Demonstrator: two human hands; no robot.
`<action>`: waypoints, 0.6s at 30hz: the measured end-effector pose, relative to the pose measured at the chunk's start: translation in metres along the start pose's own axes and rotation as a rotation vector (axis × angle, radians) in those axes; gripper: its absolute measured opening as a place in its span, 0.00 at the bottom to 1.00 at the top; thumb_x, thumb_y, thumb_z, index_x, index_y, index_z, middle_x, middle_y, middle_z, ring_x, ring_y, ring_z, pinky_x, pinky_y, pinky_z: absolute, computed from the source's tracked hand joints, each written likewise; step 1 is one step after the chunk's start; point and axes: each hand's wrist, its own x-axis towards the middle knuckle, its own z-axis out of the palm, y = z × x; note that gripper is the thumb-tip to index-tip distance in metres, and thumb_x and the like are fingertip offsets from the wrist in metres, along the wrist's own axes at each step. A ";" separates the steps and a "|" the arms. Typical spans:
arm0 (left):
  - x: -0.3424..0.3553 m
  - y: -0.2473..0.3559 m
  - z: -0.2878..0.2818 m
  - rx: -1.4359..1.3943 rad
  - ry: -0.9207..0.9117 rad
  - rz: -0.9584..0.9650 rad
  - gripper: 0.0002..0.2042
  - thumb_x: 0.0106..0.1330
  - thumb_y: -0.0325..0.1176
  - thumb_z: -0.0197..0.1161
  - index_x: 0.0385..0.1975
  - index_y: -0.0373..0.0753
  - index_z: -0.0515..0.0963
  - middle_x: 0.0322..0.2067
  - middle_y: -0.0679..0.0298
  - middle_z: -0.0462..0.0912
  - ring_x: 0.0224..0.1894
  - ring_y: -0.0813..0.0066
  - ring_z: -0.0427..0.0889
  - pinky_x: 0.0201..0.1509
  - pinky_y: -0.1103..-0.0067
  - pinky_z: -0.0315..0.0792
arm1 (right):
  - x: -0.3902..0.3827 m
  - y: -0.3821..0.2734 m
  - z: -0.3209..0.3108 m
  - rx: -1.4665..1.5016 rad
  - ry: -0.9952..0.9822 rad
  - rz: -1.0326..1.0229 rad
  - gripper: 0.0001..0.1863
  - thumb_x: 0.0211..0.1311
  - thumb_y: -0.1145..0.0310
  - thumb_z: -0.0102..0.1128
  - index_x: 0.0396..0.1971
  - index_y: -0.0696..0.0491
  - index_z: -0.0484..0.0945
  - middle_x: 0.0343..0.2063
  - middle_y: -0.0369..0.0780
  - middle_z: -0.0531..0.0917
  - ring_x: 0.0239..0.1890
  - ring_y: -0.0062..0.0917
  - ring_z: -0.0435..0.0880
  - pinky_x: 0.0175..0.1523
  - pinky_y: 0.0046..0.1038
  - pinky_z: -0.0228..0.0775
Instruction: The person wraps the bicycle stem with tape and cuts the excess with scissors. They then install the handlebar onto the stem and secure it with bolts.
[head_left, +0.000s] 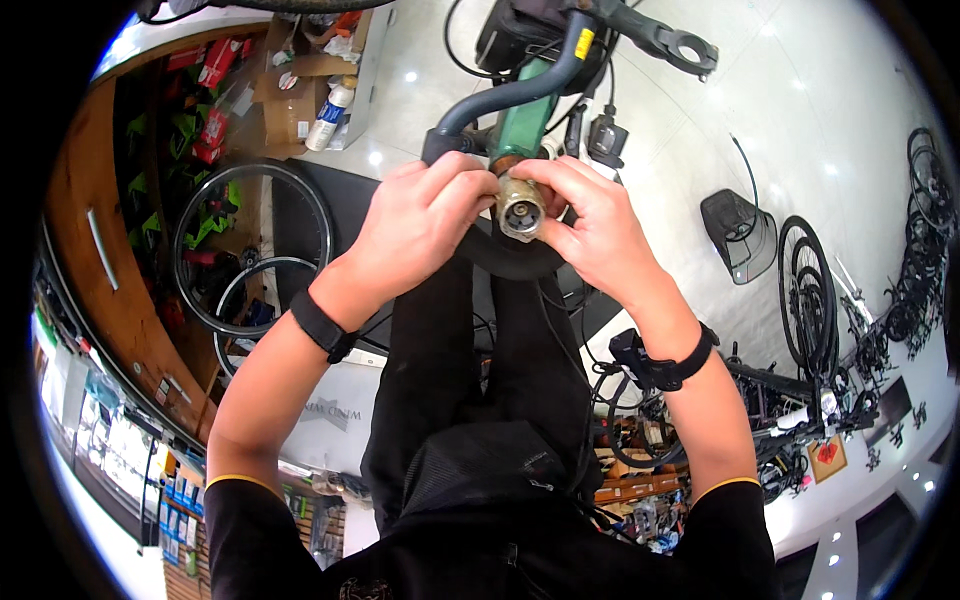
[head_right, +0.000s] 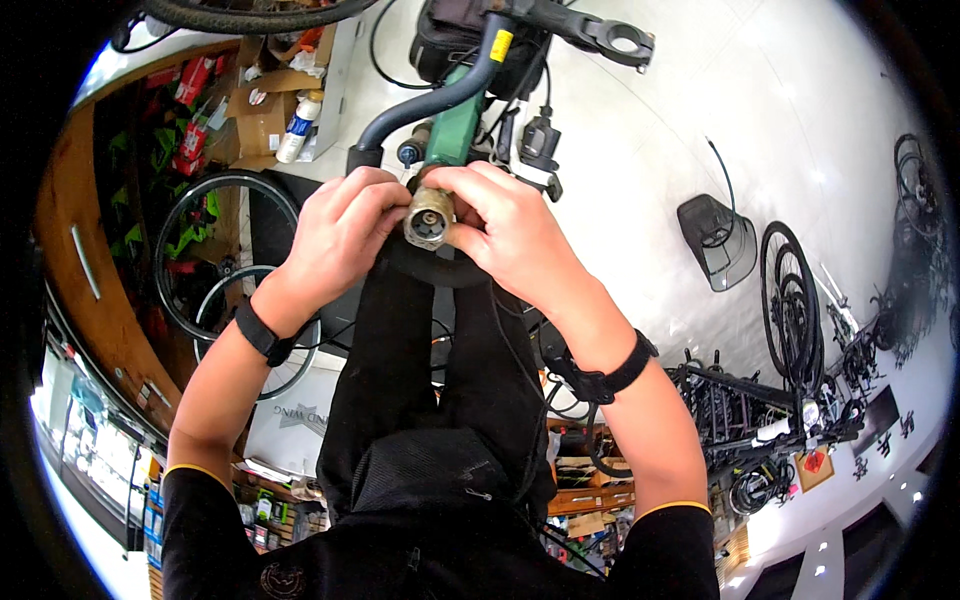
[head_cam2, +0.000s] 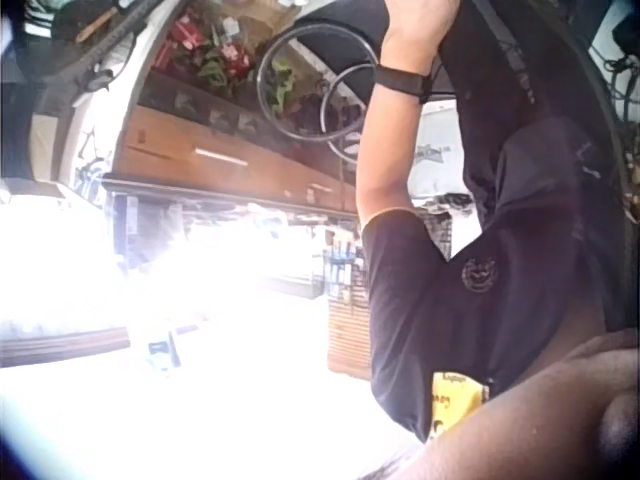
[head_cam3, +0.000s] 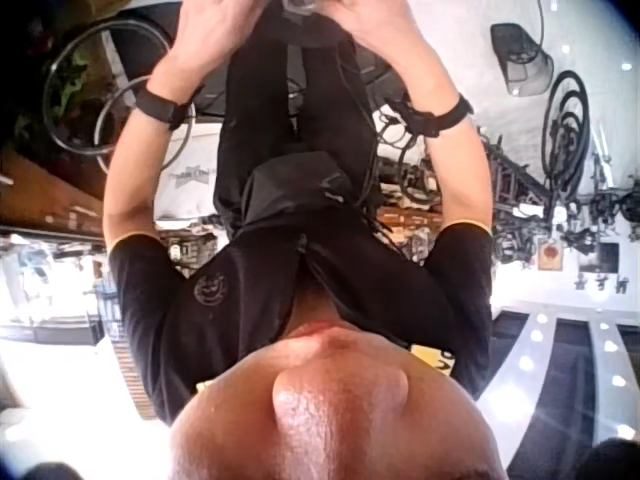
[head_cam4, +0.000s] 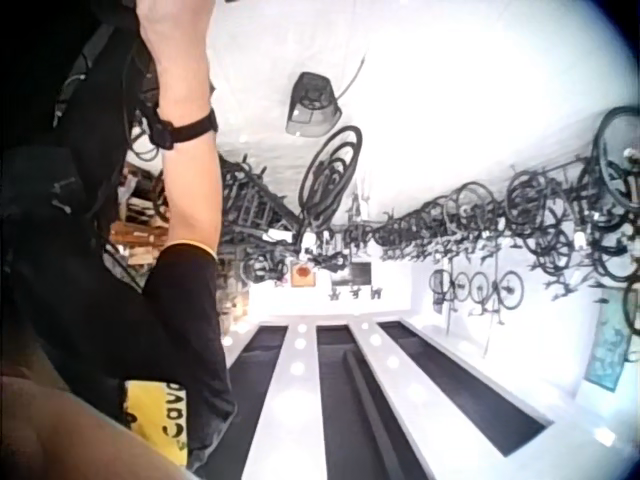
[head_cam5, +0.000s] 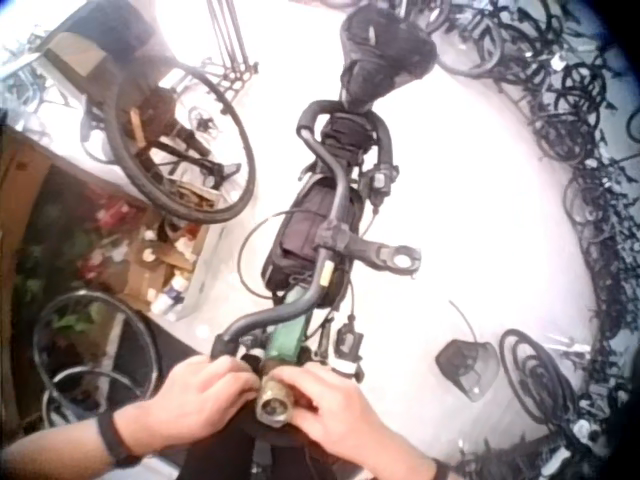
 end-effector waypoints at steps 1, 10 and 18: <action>-0.001 -0.001 0.001 -0.003 -0.009 -0.003 0.13 0.53 0.24 0.67 0.38 0.39 0.75 0.36 0.61 0.78 0.32 0.59 0.79 0.34 0.70 0.73 | 0.000 -0.001 0.000 -0.002 -0.010 0.017 0.22 0.48 0.84 0.66 0.46 0.56 0.78 0.31 0.39 0.78 0.30 0.25 0.79 0.37 0.26 0.73; -0.004 -0.009 0.001 -0.006 0.009 0.043 0.14 0.53 0.27 0.68 0.38 0.42 0.75 0.36 0.67 0.77 0.28 0.67 0.78 0.31 0.75 0.71 | 0.003 -0.003 0.002 -0.067 -0.019 0.044 0.22 0.48 0.85 0.66 0.46 0.56 0.79 0.31 0.37 0.78 0.30 0.21 0.79 0.36 0.23 0.73; -0.002 -0.007 -0.002 0.128 -0.025 0.129 0.13 0.55 0.31 0.60 0.41 0.38 0.75 0.38 0.66 0.76 0.31 0.75 0.80 0.31 0.77 0.71 | 0.004 -0.001 0.003 -0.118 0.000 0.033 0.22 0.47 0.84 0.67 0.46 0.57 0.80 0.32 0.38 0.79 0.31 0.22 0.79 0.37 0.23 0.74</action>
